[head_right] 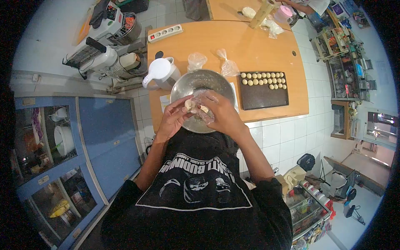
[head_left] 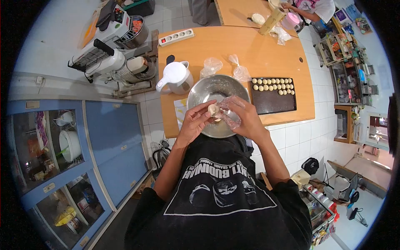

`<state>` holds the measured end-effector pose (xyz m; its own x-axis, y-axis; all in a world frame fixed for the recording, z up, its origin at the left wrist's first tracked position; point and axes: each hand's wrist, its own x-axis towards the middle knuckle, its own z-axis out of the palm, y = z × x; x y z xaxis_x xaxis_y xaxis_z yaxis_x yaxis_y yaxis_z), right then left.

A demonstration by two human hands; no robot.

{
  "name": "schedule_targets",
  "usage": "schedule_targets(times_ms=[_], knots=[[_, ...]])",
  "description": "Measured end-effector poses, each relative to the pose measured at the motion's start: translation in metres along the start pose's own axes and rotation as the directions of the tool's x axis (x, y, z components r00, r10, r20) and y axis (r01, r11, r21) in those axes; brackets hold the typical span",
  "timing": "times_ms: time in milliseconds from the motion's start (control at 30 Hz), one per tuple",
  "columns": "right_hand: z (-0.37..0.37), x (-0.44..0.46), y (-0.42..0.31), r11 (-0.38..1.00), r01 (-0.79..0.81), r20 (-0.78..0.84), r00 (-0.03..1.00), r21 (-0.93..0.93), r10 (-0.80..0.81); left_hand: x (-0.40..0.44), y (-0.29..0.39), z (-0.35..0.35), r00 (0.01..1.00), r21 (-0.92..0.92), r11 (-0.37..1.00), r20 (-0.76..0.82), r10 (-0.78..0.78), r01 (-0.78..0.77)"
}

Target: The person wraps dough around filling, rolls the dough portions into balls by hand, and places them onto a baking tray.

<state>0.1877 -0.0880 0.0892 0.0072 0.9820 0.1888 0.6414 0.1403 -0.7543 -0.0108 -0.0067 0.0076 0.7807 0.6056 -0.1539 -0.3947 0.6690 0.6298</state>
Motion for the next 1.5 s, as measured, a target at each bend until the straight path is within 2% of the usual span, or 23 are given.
schedule_targets(times_ms=[67, 167, 500, 600, 700, 900, 1000, 1100, 1167, 1400, 1467, 1500], knots=[[0.004, -0.002, 0.002, 0.994, 0.077, 0.013, 0.997, -0.082, -0.076, 0.001, -0.001, 0.0, 1.0, 0.03, 1.0, 0.02, -0.007, 0.007], [0.0, 0.0, -0.005, 0.989, 0.096, 0.038, 0.995, -0.116, -0.092, 0.001, 0.002, 0.006, 1.0, 0.023, 1.0, 0.004, -0.021, 0.02], [0.001, 0.006, -0.003, 0.997, 0.059, 0.015, 0.998, -0.045, -0.058, 0.004, 0.004, 0.005, 0.998, 0.108, 0.993, -0.039, -0.05, 0.054], [0.001, 0.007, -0.008, 0.998, 0.026, -0.008, 1.0, -0.059, -0.027, 0.005, 0.001, 0.004, 0.998, 0.119, 0.992, -0.05, -0.041, 0.047], [0.003, 0.006, -0.006, 0.992, 0.032, 0.035, 0.999, -0.123, -0.028, 0.006, 0.0, 0.003, 0.997, 0.125, 0.991, -0.069, -0.032, 0.04], [0.002, 0.009, 0.001, 0.998, 0.044, 0.04, 0.998, -0.047, -0.042, 0.007, 0.001, 0.004, 0.997, 0.104, 0.994, -0.072, -0.009, 0.016], [-0.007, 0.012, 0.0, 0.997, 0.065, 0.065, 0.996, 0.048, -0.068, 0.005, 0.0, -0.002, 0.997, 0.098, 0.994, -0.068, -0.038, 0.044], [-0.012, 0.011, 0.004, 0.997, 0.063, 0.144, 0.987, 0.032, -0.067, 0.006, 0.001, -0.002, 0.997, 0.115, 0.991, -0.017, -0.073, 0.074], [-0.011, 0.009, 0.008, 0.995, 0.068, 0.198, 0.979, -0.069, -0.053, 0.006, -0.001, -0.004, 0.993, 0.138, 0.984, -0.044, -0.107, 0.112], [-0.01, 0.011, 0.007, 0.994, 0.045, 0.181, 0.983, -0.095, -0.027, 0.005, -0.001, -0.002, 0.992, 0.124, 0.984, -0.017, -0.124, 0.125], [-0.011, 0.015, 0.003, 0.997, 0.018, 0.122, 0.992, 0.074, -0.027, 0.005, -0.005, -0.003, 0.997, 0.104, 0.992, -0.048, -0.066, 0.07], [-0.012, 0.015, 0.002, 0.997, 0.02, 0.124, 0.992, 0.076, -0.03, 0.005, -0.005, -0.004, 0.997, 0.104, 0.992, -0.05, -0.064, 0.069]])
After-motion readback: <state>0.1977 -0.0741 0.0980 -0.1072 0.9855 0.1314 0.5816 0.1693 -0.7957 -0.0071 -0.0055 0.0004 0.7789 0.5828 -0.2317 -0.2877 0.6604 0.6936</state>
